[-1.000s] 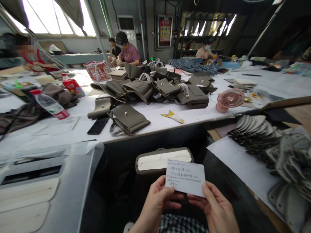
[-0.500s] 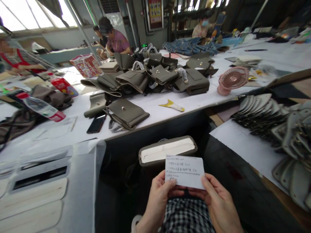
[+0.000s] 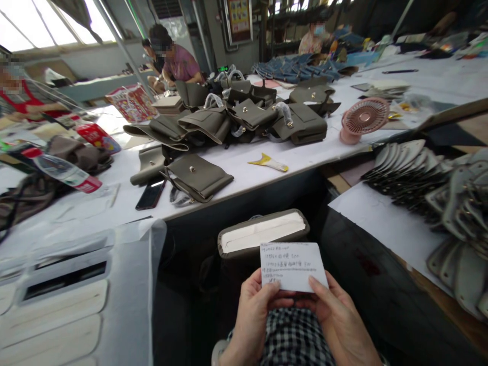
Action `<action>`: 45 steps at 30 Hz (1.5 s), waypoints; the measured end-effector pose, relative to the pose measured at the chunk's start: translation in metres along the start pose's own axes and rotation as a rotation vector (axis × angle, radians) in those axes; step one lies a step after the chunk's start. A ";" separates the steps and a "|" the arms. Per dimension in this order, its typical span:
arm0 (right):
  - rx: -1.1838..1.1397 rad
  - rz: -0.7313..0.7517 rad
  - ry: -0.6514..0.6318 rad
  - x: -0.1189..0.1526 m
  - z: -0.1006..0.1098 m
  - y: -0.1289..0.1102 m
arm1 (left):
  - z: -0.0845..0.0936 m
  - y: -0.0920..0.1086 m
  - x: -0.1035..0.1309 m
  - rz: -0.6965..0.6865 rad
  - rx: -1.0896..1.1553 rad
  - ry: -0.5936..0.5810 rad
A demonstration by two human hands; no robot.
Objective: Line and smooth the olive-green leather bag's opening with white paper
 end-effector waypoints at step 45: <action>1.438 1.345 -0.284 0.025 -0.021 0.001 | 0.000 -0.006 -0.003 -0.011 0.127 -0.037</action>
Point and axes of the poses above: each hand's wrist, its own x-axis away from the middle knuckle, its own z-axis out of the back of the hand, y = z × x, the point moved 4 cm from there along -x, towards the middle knuckle, and after that the axes turned 3 degrees about -y, right-handed, at the moved point
